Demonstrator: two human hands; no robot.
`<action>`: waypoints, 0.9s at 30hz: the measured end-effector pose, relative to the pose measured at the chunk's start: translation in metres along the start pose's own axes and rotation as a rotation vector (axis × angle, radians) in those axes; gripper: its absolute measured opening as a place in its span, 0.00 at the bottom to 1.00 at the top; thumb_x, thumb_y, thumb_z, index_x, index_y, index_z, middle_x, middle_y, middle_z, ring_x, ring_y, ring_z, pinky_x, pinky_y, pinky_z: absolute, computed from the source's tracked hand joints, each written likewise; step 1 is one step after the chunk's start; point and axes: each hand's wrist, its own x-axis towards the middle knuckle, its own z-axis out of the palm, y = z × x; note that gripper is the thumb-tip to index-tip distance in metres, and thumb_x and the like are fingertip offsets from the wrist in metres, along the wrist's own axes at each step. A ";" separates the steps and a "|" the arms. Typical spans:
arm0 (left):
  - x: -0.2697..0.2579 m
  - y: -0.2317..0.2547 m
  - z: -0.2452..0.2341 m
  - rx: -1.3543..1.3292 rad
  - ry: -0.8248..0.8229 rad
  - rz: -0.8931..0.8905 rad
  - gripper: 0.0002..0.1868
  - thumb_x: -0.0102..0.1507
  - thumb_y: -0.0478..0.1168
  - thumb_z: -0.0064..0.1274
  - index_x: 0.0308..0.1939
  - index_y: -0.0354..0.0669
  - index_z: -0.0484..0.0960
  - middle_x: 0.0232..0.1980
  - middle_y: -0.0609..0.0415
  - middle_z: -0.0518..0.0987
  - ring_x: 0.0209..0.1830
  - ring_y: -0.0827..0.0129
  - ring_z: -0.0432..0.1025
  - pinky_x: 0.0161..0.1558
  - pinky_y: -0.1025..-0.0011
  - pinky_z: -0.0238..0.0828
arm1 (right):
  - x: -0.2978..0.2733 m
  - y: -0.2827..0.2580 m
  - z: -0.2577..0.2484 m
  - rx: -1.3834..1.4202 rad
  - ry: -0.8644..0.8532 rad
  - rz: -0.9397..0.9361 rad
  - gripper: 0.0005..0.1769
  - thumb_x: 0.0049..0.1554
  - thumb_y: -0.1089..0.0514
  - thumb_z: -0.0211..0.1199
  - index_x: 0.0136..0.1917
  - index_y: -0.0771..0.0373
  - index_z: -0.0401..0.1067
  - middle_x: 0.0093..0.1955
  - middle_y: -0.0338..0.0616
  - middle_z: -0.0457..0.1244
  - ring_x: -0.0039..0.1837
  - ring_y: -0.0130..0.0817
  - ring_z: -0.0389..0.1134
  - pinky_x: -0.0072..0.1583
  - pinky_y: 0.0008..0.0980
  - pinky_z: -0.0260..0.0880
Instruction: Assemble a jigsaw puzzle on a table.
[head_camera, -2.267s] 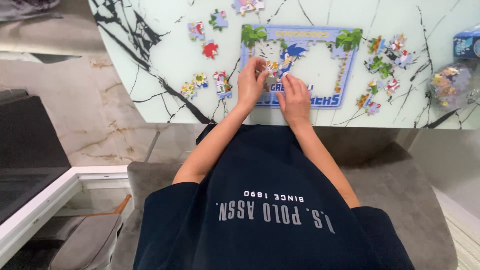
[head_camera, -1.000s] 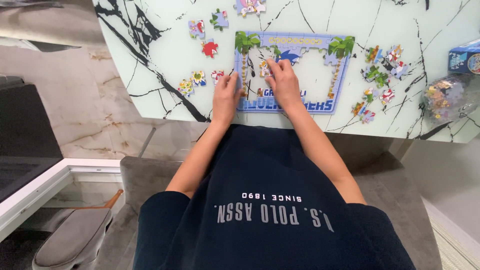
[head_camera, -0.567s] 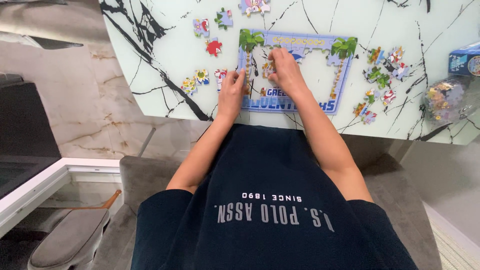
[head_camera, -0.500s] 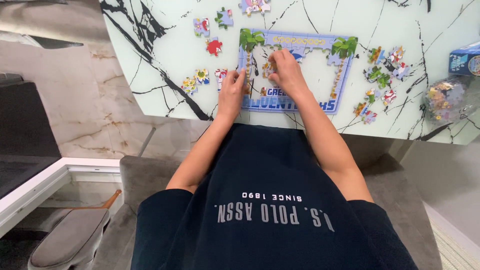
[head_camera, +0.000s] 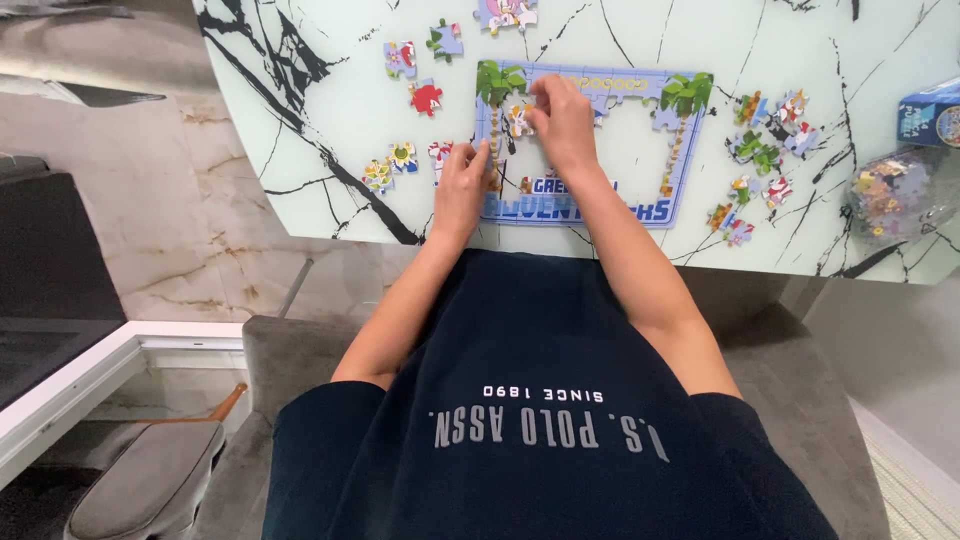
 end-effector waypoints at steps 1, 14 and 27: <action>-0.001 -0.001 0.001 0.000 -0.001 -0.001 0.29 0.56 0.30 0.62 0.63 0.38 0.77 0.49 0.48 0.73 0.48 0.55 0.72 0.47 0.61 0.73 | -0.003 -0.002 -0.001 0.001 -0.001 0.001 0.16 0.49 0.69 0.70 0.51 0.66 0.71 0.45 0.48 0.66 0.45 0.40 0.71 0.49 0.37 0.73; 0.046 0.025 -0.003 0.056 -0.008 0.020 0.33 0.55 0.40 0.69 0.63 0.46 0.75 0.52 0.51 0.72 0.52 0.55 0.70 0.46 0.61 0.74 | -0.108 0.017 -0.035 -0.409 0.030 -0.053 0.21 0.60 0.57 0.69 0.67 0.54 0.73 0.53 0.46 0.63 0.54 0.45 0.65 0.54 0.43 0.68; 0.079 0.039 0.003 0.038 -0.114 -0.021 0.27 0.45 0.35 0.69 0.44 0.46 0.72 0.49 0.51 0.70 0.53 0.51 0.68 0.43 0.55 0.73 | -0.129 0.019 -0.025 -0.585 -0.042 -0.104 0.39 0.55 0.46 0.72 0.76 0.55 0.65 0.70 0.41 0.58 0.65 0.46 0.56 0.61 0.48 0.56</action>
